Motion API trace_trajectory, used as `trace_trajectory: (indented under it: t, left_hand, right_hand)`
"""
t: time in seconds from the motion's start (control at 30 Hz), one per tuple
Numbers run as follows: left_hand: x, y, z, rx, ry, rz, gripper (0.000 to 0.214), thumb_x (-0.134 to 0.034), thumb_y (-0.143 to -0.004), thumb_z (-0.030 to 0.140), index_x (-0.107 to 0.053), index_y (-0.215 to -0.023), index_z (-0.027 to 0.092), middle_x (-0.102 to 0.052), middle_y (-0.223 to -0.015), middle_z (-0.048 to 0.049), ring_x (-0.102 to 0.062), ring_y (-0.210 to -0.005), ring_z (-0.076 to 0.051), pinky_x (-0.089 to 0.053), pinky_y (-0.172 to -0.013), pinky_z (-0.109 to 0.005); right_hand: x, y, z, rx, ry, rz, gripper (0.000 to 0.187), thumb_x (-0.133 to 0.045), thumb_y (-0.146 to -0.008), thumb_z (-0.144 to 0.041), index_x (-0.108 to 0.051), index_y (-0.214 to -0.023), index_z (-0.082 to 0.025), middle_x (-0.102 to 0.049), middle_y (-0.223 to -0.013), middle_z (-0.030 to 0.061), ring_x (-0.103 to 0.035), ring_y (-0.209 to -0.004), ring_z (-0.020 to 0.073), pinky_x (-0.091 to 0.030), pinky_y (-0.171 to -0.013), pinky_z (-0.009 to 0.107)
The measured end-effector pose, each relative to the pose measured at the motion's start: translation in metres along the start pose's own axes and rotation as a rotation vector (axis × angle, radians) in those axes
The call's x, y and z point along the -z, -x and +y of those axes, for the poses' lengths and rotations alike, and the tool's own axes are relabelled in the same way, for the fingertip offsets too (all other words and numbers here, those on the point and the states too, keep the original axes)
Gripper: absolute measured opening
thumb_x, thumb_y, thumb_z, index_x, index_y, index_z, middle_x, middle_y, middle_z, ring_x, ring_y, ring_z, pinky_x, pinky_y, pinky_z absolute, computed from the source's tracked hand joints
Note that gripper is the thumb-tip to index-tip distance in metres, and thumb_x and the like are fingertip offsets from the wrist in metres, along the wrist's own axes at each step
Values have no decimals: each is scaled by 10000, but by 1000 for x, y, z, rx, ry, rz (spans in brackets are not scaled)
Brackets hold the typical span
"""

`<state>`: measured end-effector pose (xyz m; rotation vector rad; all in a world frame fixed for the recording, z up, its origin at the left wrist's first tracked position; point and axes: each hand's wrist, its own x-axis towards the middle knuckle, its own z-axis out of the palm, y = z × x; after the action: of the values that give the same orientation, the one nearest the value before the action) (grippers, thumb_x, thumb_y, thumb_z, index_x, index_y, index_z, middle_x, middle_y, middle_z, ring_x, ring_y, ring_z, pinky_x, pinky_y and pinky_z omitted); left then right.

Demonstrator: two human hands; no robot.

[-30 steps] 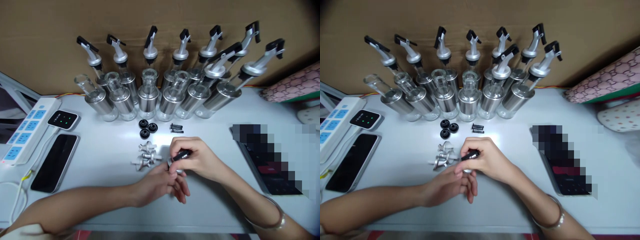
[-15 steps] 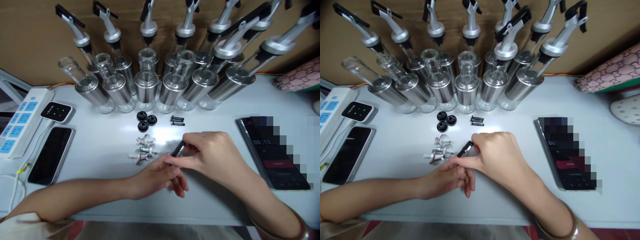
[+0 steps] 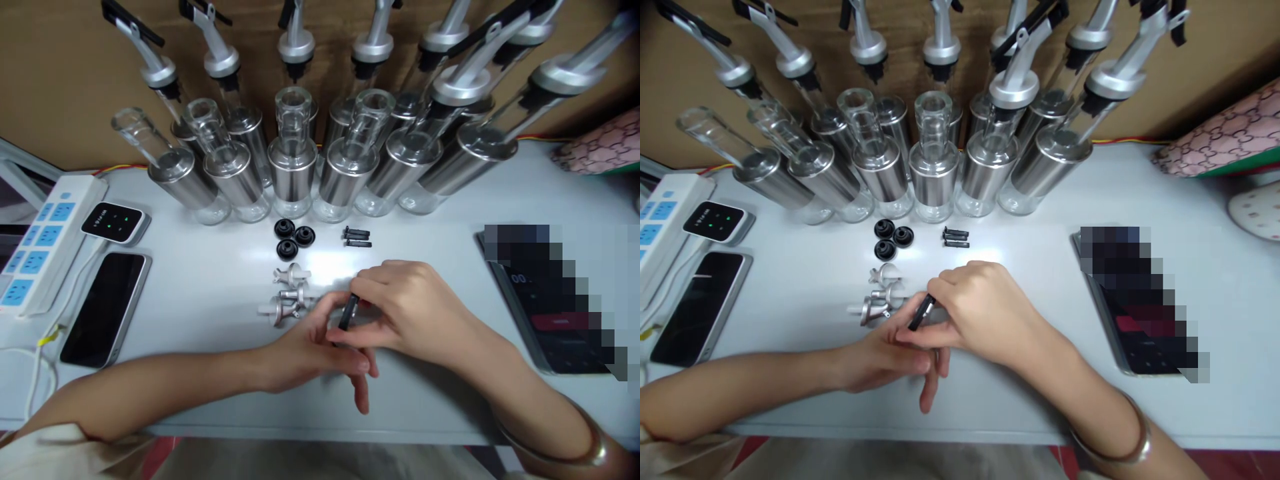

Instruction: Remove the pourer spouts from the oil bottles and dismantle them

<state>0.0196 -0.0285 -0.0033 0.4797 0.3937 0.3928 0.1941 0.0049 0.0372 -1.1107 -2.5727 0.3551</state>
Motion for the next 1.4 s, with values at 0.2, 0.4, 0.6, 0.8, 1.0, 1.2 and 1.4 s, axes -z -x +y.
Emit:
trace_trajectory:
  t: [0.2, 0.4, 0.6, 0.8, 1.0, 1.2, 1.4]
  left_hand:
    - [-3, 0, 7, 95, -264, 13, 500, -660, -771, 580, -526, -589, 134, -530, -546, 46, -478, -390, -33, -337, -476, -222]
    - [-4, 2, 12, 199, -304, 71, 533, -735, -626, 638, -504, -604, 158, -454, -449, 97, -322, -386, -22, -283, -454, -228]
    - [-4, 2, 17, 232, -382, 69, 410, -784, -663, 463, -506, -672, 162, -512, -523, 78, -413, -455, -36, -299, -434, -188]
    - [-2, 2, 22, 308, -390, 19, 307, -763, -703, 331, -607, -910, 166, -509, -532, 88, -411, -463, -43, -307, -439, -175]
    - [1, 2, 19, 309, -448, -7, 382, -763, -682, 478, -559, -658, 156, -521, -548, 58, -434, -490, -45, -321, -446, -187]
    - [1, 1, 17, 297, -387, -27, 503, -774, -591, 606, -542, -634, 161, -495, -524, 73, -391, -476, -40, -290, -440, -204]
    - [1, -2, 17, 317, -211, -25, 517, -807, -569, 582, -525, -621, 152, -519, -485, 74, -362, -386, -25, -213, -427, -232]
  right_hand:
    - [0, -1, -4, 2, 30, -6, 637, -320, -939, -631, -503, -535, -173, -497, -472, -3, -380, -417, 108, -241, -486, 268]
    - [-5, 0, -4, 107, 99, 92, 614, -290, -993, -524, -496, -533, -174, -474, -467, -13, -363, -423, 109, -235, -499, 273]
    - [-4, -1, -4, 124, 98, 139, 616, -317, -982, -544, -471, -511, -179, -449, -452, -27, -355, -414, 100, -242, -486, 270]
    - [-1, -1, -7, 109, 50, 158, 605, -354, -970, -552, -449, -500, -182, -421, -432, -43, -343, -402, 89, -255, -476, 253]
    - [-4, -1, -9, 143, 100, 152, 622, -313, -987, -533, -478, -503, -180, -443, -448, -32, -371, -413, 100, -264, -479, 262]
    - [-8, -1, -7, 180, 172, 156, 648, -254, -1011, -488, -504, -499, -179, -472, -452, -13, -375, -410, 119, -251, -486, 278]
    - [-10, 0, -8, 180, 222, 141, 625, -267, -1026, -400, -514, -497, -180, -504, -452, 0, -393, -410, 130, -253, -499, 281]
